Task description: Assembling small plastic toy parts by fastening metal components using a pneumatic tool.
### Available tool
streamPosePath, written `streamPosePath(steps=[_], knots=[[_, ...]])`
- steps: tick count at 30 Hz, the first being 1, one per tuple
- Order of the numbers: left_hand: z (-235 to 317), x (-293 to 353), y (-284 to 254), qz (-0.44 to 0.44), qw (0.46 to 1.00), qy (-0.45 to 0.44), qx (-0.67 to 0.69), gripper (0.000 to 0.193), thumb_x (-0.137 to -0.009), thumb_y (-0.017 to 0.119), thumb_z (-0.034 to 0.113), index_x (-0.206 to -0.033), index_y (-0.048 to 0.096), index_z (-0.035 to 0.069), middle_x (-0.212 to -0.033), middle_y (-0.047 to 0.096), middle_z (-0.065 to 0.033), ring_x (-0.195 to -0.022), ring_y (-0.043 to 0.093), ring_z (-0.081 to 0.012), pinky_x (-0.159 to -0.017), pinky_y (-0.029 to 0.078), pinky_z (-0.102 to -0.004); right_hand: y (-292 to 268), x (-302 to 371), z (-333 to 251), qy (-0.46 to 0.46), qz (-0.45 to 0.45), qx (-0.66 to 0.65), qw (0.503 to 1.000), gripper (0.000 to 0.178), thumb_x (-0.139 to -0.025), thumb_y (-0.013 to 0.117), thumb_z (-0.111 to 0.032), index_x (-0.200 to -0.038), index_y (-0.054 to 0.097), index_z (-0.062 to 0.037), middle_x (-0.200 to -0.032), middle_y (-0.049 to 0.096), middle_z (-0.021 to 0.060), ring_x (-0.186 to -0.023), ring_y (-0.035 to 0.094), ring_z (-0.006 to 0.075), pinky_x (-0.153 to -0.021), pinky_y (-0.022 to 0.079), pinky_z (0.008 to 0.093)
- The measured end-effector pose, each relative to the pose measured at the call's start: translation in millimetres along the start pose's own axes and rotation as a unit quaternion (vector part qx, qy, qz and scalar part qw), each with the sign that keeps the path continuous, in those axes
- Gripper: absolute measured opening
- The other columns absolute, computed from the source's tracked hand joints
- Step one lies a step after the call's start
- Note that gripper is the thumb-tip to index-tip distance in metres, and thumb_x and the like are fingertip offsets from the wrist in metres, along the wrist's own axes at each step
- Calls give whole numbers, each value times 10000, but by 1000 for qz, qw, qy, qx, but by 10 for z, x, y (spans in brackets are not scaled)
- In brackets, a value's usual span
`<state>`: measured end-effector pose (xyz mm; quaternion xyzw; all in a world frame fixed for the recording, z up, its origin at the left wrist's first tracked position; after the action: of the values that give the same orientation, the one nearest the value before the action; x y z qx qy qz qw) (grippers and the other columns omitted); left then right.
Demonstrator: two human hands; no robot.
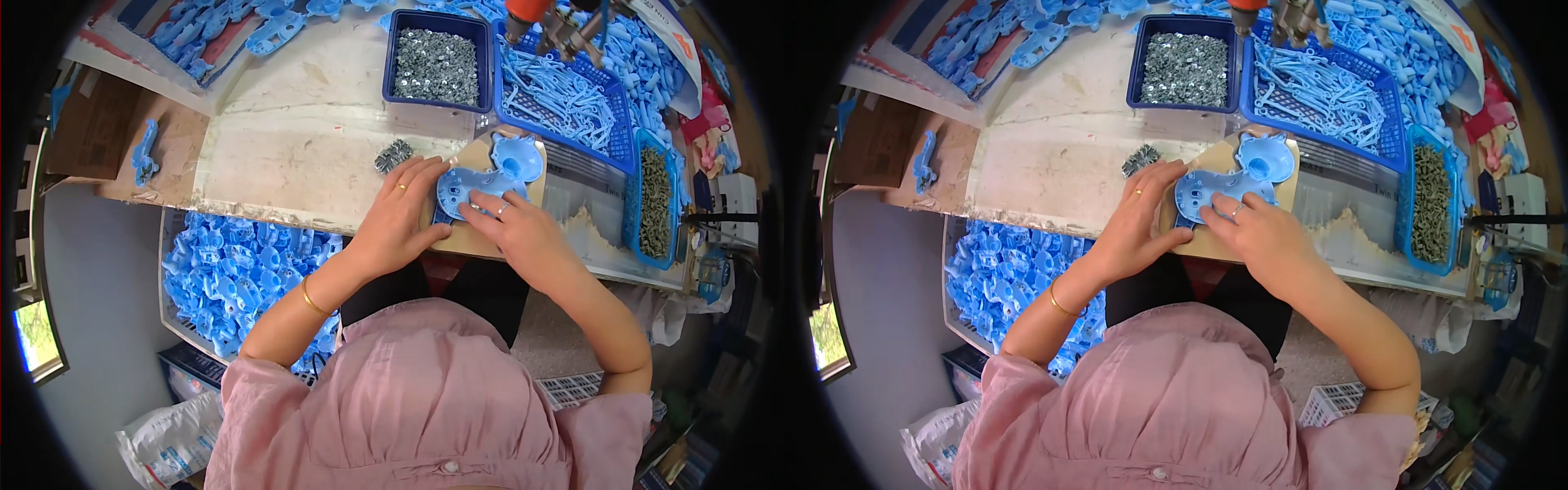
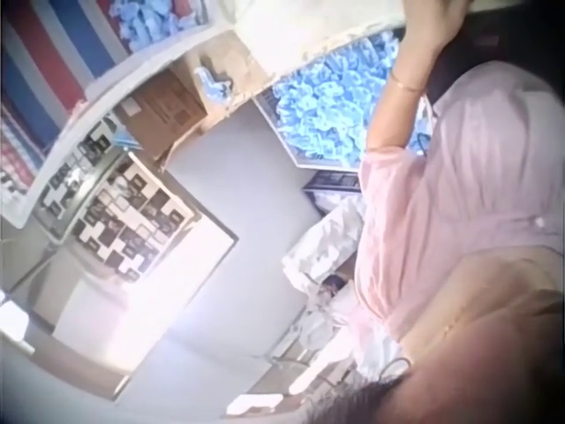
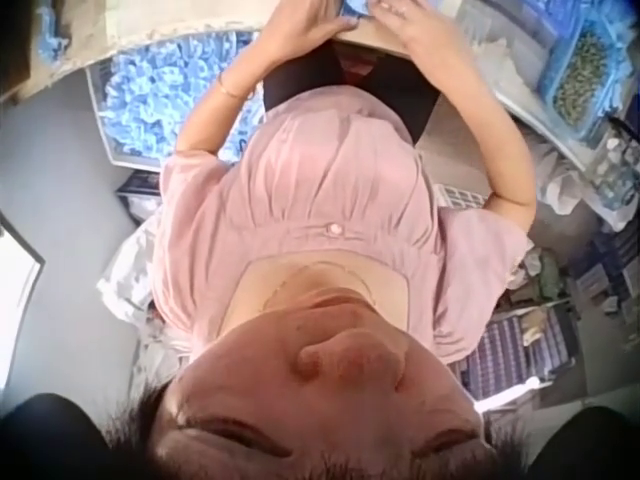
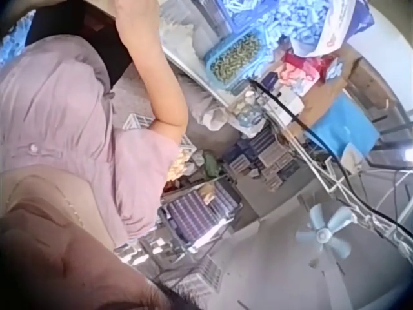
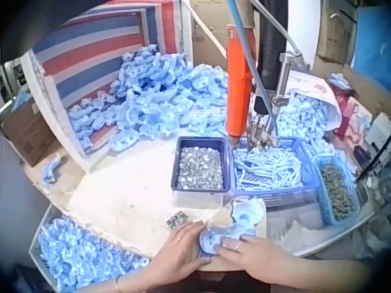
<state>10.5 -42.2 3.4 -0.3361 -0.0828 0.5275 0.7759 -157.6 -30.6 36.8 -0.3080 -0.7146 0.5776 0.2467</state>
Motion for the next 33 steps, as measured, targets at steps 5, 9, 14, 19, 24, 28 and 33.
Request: streamPosePath(steps=[5,9,14,19,24,28,33], knots=[[5,-25,27,-6,1000,-10,17,831,-749,811,90,-1482,419,67,-1501,446,-176,-1425,355,-409,-1190,314,-487,55,-2,-23,19,-22,27,999,501,-817,613,-63,-1312,626,-138,-1342,591,42,-1018,615,285,-798,577,390],[7,-31,22,-13,999,-30,26,808,-769,801,89,-1484,425,68,-1516,434,-178,-1443,346,-397,-1203,290,-481,8,-47,126,35,-53,-14,998,433,-853,637,-70,-1283,650,-123,-1336,598,38,-1046,617,272,-793,578,383],[117,-22,-101,-4,999,-38,0,744,-813,780,118,-1470,436,63,-1504,439,-190,-1425,349,-415,-1187,310,-494,-387,-266,1036,173,96,-262,945,243,-918,671,-94,-1150,720,-43,-1026,737,104,-887,709,194,-753,551,320],[274,-182,-60,2,1000,-5,11,638,-853,758,146,-1419,478,47,-1475,455,-200,-1392,371,-433,-1156,343,-506,-337,-659,2126,215,210,-81,950,217,-878,714,-155,-1064,730,-45,-962,734,135,-844,718,270,-731,557,377],[436,-269,3,-3,999,30,-26,558,-866,738,120,-1374,523,41,-1494,455,-184,-1404,377,-412,-1160,335,-490,-7,-1071,2230,249,109,78,959,163,-851,680,-137,-996,700,-66,-981,717,166,-878,702,350,-778,570,450],[484,-306,27,-14,999,32,-16,503,-864,738,116,-1331,564,43,-1487,474,-174,-1412,384,-408,-1150,350,-490,-252,-724,2247,122,227,-51,965,251,-891,667,-171,-1118,639,-68,-985,677,179,-849,660,424,-723,534,494],[638,-442,106,-12,994,96,-45,483,-871,733,115,-1324,579,52,-1428,529,-165,-1368,439,-413,-1107,405,-492,-731,-113,2162,227,228,-140,937,210,-984,607,-206,-1017,665,-6,-806,699,179,-739,655,364,-670,507,405]])
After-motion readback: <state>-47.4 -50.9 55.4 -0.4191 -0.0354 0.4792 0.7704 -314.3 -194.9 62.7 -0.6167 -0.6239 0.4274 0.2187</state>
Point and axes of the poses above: each hand's wrist, its own x-axis away from the middle knuckle, its own y-axis out of the palm, z = x × y, the point moved 6 cm from there along -x, towards the middle knuckle
